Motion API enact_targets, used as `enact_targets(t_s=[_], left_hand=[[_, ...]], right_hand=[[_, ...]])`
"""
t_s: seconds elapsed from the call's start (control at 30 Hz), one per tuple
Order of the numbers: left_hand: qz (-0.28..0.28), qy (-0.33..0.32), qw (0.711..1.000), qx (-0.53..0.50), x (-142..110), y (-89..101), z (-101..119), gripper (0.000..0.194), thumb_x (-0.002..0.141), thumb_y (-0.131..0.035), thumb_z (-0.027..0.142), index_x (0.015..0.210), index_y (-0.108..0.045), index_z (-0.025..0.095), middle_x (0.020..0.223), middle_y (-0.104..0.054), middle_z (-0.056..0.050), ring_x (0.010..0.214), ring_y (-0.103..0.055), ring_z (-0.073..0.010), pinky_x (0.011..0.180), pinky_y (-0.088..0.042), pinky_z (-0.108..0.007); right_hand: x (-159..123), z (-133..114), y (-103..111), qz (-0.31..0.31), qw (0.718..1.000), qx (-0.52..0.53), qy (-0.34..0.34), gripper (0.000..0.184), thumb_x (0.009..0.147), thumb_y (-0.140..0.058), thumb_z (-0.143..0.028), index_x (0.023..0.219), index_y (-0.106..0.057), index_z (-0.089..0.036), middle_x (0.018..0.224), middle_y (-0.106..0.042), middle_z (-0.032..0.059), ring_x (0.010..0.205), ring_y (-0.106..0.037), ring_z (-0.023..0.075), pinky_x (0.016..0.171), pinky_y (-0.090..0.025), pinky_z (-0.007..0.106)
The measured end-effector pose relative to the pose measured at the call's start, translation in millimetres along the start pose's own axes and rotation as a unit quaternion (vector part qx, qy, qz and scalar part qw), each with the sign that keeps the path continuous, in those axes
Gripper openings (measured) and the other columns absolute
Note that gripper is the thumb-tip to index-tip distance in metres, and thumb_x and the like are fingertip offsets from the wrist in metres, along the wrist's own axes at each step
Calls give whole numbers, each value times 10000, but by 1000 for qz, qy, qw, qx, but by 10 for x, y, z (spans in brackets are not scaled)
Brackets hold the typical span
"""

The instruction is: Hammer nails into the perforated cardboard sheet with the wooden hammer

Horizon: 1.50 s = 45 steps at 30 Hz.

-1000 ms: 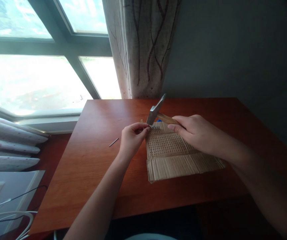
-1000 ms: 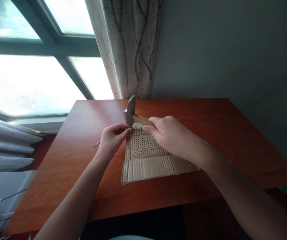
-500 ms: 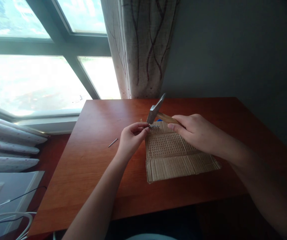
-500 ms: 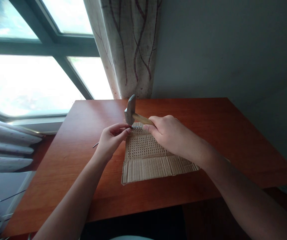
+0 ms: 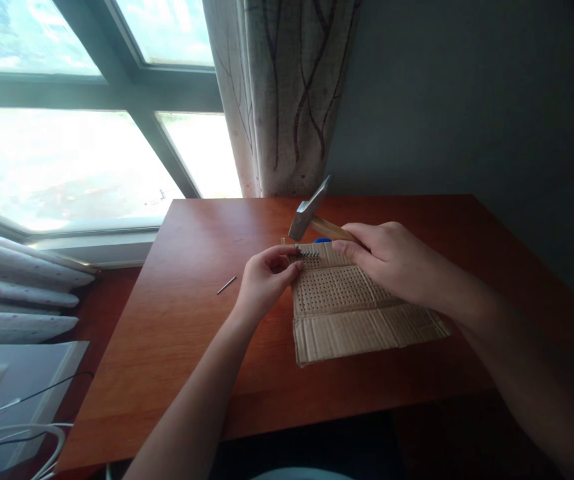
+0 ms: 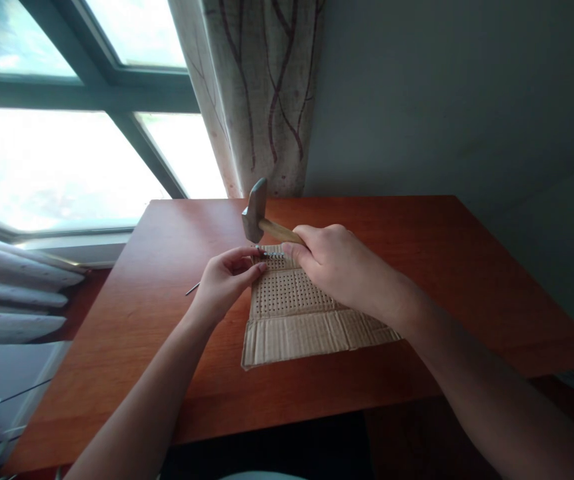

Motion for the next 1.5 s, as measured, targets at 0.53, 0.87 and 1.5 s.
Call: enact_targets(t_s=[0.53, 0.87, 1.5], left_hand=[[10, 4, 1000, -25, -11, -22, 17, 722, 766, -732, 269, 1419, -441, 166, 617, -551, 65, 562, -523, -107, 531, -411, -215], [-2, 70, 998, 3, -15, -10, -14, 312, 857, -617, 424, 701, -520, 172, 571, -507, 28, 513, -494, -96, 488, -399, -215], [25, 49, 998, -27, -17, -64, -16, 335, 810, -652, 344, 572, -490, 171, 491, -449, 53, 491, -395, -72, 495, -307, -199]], right_hand=[[22, 32, 1, -39, 998, -44, -5, 324, 999, -444, -425, 775, -554, -219, 693, -631, 5, 619, -552, 146, 592, -336, 309], [18, 30, 19, -37, 999, -40, -7, 319, 998, -446, -423, 806, -595, -216, 706, -650, 13, 634, -577, 159, 606, -354, 317], [-30, -23, 66, 14, 1000, -26, 8, 332, 997, -486, -395, 715, -496, -221, 599, -545, -32, 538, -476, 113, 545, -311, 296]])
Point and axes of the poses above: each hand's wrist, its own x-axis towards the middle knuckle, its own y-axis out of the back of the hand, z = x × y, the point moved 2 cm from there along x, towards the middle knuckle
